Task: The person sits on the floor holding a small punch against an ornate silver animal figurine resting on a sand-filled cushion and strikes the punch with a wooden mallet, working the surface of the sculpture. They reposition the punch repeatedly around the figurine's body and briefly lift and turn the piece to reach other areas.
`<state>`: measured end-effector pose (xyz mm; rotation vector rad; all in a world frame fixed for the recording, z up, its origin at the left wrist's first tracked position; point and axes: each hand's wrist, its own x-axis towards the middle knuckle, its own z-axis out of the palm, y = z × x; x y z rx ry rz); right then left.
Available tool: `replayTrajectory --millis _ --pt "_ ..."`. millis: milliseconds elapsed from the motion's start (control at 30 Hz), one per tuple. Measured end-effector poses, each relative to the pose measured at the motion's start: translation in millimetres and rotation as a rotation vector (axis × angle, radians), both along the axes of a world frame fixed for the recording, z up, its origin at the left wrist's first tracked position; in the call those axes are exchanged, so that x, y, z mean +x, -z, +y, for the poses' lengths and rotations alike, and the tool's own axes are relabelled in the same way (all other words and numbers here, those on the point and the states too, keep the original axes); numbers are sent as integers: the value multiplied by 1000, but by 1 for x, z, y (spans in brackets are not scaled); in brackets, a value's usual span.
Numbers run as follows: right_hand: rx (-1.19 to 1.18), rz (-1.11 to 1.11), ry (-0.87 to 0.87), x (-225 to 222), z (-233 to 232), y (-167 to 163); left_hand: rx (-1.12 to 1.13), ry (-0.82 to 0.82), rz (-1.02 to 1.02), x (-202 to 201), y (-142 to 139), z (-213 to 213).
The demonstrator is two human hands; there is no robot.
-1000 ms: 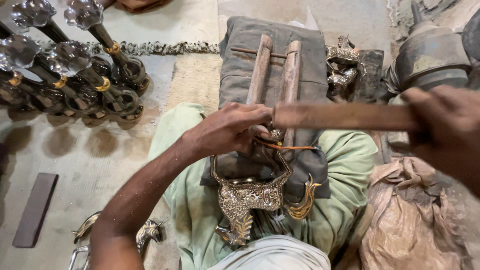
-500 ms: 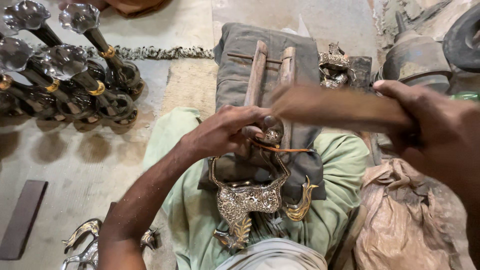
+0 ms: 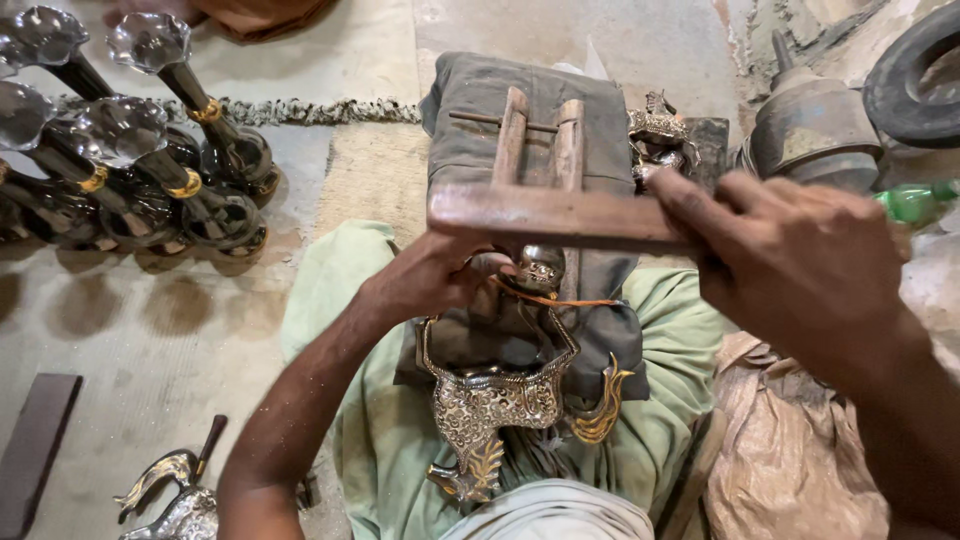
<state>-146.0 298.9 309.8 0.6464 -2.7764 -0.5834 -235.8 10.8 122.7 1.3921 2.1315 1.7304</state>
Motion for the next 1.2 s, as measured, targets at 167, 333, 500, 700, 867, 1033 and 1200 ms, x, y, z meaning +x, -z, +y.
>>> replayTrajectory --millis 167,333,500,700,867,1033,1200 --pt "-209 -42 -132 -7 -20 -7 121 -54 30 -2 12 -1" --pt "-381 -56 -272 -7 -35 -21 144 -52 78 -3 20 -1" --pt "51 0 -109 -12 -46 -30 156 -55 -86 -2 27 -2" --pt "250 -89 41 -19 -39 -39 341 54 -185 -9 39 -2" --pt "271 -163 82 -27 -37 -45 359 67 -186 -12 48 -7" --pt "455 -43 27 -34 -41 -48 417 39 -289 -11 58 -2" --pt "476 -148 66 -42 -48 -51 433 93 -296 -15 71 -3"
